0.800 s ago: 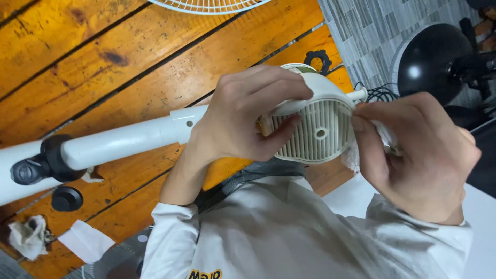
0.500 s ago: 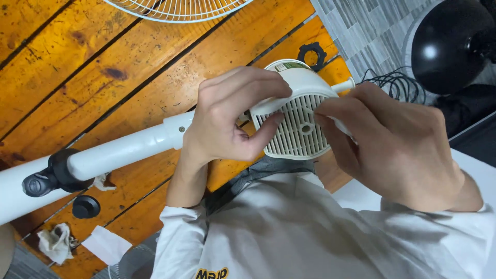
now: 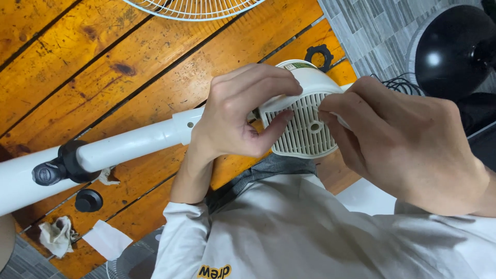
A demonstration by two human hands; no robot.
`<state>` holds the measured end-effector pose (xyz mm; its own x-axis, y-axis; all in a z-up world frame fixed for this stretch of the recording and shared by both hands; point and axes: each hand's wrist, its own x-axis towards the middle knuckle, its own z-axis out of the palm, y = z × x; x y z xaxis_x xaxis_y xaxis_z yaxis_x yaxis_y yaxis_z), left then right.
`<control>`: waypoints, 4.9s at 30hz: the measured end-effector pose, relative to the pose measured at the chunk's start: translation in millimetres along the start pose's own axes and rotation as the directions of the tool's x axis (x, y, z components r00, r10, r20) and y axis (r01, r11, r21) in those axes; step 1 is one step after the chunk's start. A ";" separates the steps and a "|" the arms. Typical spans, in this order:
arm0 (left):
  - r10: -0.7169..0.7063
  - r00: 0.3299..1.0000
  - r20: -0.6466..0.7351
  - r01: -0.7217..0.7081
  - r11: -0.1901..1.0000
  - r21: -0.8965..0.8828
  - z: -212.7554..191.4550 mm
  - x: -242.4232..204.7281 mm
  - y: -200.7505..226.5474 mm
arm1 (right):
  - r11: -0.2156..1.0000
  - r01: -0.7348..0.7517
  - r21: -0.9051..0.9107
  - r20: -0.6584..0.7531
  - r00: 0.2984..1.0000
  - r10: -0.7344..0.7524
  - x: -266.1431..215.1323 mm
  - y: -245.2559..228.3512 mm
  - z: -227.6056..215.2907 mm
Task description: Cleaning the dust from the motor housing vents of an electric fan using a piece of tissue.
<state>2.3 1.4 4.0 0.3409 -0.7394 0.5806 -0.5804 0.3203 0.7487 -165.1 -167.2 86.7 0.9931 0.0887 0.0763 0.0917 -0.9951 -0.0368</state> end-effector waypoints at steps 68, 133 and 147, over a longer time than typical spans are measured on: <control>0.031 0.999 0.043 -0.034 0.996 0.077 -3.9 -1.3 -2.7 | 1.000 0.009 0.007 -0.215 0.977 -0.007 -0.7 -2.2 23.6; -0.099 0.951 -0.294 0.111 0.993 0.024 2.9 -8.7 -10.8 | 0.708 -0.175 0.684 -0.250 0.855 0.454 -15.0 11.1 45.7; -0.049 0.998 0.030 0.045 0.993 0.106 -7.1 -4.0 -2.2 | 0.798 -0.017 0.602 -0.293 0.925 0.241 -3.6 10.3 44.9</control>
<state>7.4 7.8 2.3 0.3465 -0.7716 0.5334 -0.6395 0.2217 0.7361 -164.5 -175.7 41.3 0.9198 -0.1705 0.3534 0.0997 -0.7695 -0.6309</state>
